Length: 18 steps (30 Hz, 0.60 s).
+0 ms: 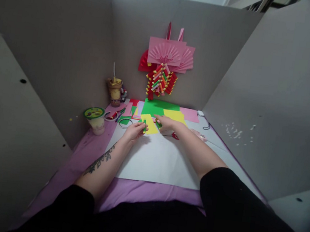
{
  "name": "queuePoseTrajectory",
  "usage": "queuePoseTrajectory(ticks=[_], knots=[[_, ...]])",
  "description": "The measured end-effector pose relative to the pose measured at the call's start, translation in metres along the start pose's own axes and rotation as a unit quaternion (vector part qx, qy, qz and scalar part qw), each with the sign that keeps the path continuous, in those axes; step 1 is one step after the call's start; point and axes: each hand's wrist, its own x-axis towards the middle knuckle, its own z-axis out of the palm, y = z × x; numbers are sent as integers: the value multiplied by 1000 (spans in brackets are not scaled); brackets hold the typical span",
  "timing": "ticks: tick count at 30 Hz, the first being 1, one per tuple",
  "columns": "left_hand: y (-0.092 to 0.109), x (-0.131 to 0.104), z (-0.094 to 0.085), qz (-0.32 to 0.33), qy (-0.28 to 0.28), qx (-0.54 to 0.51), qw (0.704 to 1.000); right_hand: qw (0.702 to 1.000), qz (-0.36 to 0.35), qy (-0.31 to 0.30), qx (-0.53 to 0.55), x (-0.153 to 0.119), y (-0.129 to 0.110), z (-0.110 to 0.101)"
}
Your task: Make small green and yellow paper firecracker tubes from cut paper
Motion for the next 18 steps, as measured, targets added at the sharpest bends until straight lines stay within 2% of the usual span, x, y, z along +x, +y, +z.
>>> queuePoseTrajectory(ticks=[3,6,9,13,18], knots=[[-2,-1,2,-1,-5,-7,1000,998,-30,-39,41,-16,-16,-15],[-2,-5,6,-13,-9,-15,1000,989,-115,21,88,-40,-41,-17],[-2,-10,10,-12,-18,-15,1000,980,-175,62,73,-64,-61,-7],[-5,-13,12,2,-25,-5,1000,973,-201,91,67,-77,-67,8],[-7,-15,14,5,-40,16,999,973,-184,106,93,-81,-65,17]])
